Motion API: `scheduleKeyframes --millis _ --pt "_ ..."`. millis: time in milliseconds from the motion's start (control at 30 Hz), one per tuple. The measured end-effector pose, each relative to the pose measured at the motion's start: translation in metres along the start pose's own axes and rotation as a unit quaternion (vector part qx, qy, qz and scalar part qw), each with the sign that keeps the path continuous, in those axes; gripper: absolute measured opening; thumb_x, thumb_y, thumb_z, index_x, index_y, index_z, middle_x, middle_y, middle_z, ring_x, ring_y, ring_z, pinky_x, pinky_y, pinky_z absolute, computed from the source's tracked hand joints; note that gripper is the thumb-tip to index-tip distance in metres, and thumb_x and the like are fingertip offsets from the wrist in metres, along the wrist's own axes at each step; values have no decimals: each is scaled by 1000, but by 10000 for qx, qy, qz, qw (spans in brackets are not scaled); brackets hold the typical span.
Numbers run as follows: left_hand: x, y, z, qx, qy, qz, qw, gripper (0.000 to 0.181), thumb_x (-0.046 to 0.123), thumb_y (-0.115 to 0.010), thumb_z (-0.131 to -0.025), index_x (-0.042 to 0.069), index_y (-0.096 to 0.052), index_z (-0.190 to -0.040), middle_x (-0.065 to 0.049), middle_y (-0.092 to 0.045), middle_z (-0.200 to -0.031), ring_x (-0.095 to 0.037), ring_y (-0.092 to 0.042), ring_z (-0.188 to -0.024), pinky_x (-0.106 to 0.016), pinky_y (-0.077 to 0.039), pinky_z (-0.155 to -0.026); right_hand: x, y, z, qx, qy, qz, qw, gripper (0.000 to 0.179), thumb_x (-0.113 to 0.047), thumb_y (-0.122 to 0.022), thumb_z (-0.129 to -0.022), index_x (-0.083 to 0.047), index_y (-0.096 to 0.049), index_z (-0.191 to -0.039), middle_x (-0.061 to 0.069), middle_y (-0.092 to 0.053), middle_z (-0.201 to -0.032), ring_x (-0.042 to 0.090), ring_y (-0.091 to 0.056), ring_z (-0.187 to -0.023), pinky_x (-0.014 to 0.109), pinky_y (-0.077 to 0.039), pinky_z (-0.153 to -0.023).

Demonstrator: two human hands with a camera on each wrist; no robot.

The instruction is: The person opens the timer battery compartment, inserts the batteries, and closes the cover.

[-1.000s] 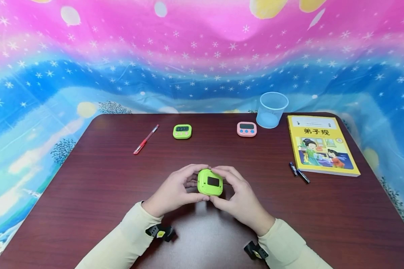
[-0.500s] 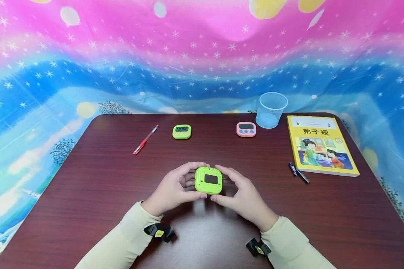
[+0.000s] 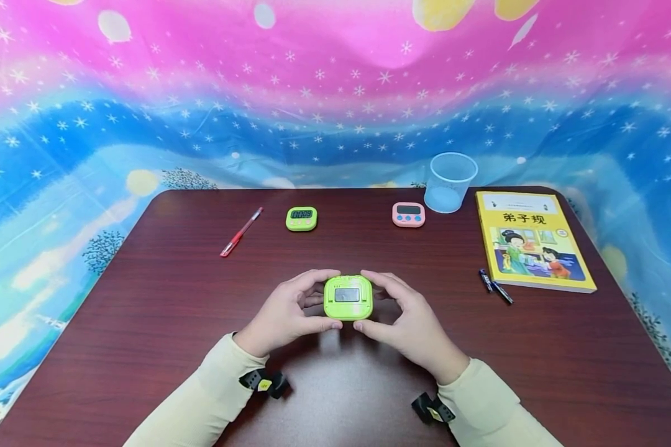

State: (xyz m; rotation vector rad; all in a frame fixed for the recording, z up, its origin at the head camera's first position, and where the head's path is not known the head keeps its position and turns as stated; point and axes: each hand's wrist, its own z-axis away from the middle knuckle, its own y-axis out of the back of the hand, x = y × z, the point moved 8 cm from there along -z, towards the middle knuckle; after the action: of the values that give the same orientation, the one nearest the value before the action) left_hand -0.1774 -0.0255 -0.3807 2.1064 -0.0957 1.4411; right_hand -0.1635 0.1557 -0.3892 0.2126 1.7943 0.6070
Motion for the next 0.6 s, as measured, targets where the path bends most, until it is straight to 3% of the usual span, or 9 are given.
scheduleKeyframes --millis 167,267,367,433,600 --pt "-3 0 1 151 26 66 9999 73 12 -91 -73 3 -56 -137 -3 -63 -127 -16 -68 -104 -24 -55 -92 2 -2 0 -26 -97 -305 9995 74 -21 -87 -80 -29 -52 -145 -7 -64 -131 12 -61 -116 46 -55 -95" --pt "-5 0 1 348 61 182 9992 72 12 -91 -73 5 -57 -136 -1 -64 -123 -14 -68 -103 -24 -56 -91 4 -5 0 -30 -130 -1003 9949 73 -11 -84 -83 -20 -50 -147 0 -67 -125 15 -66 -109 36 -58 -91" --pt "-6 -1 2 609 48 357 9975 72 12 -91 -73 6 -57 -137 -1 -64 -120 -13 -68 -102 -25 -57 -90 4 -11 0 -35 -140 -1990 9799 71 2 -77 -86 -5 -44 -149 9 -65 -126 18 -67 -109 29 -58 -90" --pt "-7 -1 2 812 27 485 9955 72 11 -91 -73 6 -58 -137 -1 -65 -119 -13 -68 -101 -26 -57 -90 4 -15 0 4 -181 -2657 9639 69 8 -71 -88 3 -39 -149 12 -62 -129 19 -66 -112 30 -57 -92" --pt "-9 -5 4 1171 47 803 9899 71 7 -92 -71 6 -59 -134 -2 -65 -124 -15 -68 -102 -28 -58 -90 2 -21 3 296 -410 -3667 9290 60 9 -63 -93 5 -37 -147 12 -60 -133 18 -63 -119 31 -53 -97"
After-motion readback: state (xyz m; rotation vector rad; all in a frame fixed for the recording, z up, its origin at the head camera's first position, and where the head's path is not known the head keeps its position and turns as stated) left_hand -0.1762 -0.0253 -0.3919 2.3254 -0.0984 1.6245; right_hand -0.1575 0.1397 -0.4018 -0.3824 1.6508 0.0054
